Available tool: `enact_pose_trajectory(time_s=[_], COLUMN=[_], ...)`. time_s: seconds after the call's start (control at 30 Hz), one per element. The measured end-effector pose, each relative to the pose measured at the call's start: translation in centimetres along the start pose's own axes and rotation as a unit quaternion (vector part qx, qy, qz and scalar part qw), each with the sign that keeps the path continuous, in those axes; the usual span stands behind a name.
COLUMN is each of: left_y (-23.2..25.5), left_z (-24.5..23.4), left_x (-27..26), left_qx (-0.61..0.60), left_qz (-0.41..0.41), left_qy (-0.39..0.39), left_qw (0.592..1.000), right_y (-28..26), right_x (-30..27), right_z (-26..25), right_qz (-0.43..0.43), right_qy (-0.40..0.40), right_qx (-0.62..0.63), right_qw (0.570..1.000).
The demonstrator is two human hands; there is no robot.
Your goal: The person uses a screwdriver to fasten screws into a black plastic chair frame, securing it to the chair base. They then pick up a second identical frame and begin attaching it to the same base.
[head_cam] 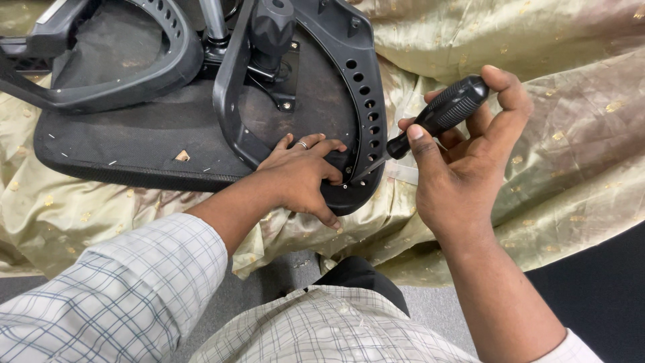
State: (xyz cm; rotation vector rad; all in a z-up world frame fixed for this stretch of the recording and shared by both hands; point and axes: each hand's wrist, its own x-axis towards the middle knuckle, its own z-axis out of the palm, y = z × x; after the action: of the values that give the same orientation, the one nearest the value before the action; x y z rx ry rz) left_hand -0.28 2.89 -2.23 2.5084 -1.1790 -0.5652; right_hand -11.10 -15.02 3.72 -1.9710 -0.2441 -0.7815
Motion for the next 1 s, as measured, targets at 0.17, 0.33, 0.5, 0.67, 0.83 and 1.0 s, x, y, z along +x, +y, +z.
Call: enact_pose_trajectory(time_s=[0.17,0.33,0.5,0.67,0.83,1.0], left_y=[0.21,0.25,0.28,0.27,0.15,-0.21], left_z=[-0.07,-0.07,-0.1,-0.15,-0.01,-0.17], left_x=[-0.02,0.0,0.03,-0.12,0.06,0.5], left_qx=[0.004,0.009,0.013,0.011,0.011,-0.046], left_qz=[-0.004,-0.003,-0.006,-0.007,-0.005,-0.004], left_qy=[-0.002,-0.002,-0.004,-0.006,-0.007,-0.003], left_qw=[1.0,1.0,1.0,1.0,1.0,0.999], right_y=[-0.16,-0.61,-0.6,-0.18,0.12,0.32], right_x=[-0.22,-0.11,-0.15,-0.54,-0.76,-0.74], right_z=[0.15,0.08,0.38,0.64,0.55,0.58], right_qz=[0.001,-0.001,-0.007,-0.025,0.003,-0.02], right_qy=[-0.003,-0.006,-0.006,-0.019,-0.029,-0.02], right_qx=[-0.006,0.002,0.002,-0.02,0.009,-0.008], right_qw=[1.0,1.0,1.0,0.999,1.0,1.0])
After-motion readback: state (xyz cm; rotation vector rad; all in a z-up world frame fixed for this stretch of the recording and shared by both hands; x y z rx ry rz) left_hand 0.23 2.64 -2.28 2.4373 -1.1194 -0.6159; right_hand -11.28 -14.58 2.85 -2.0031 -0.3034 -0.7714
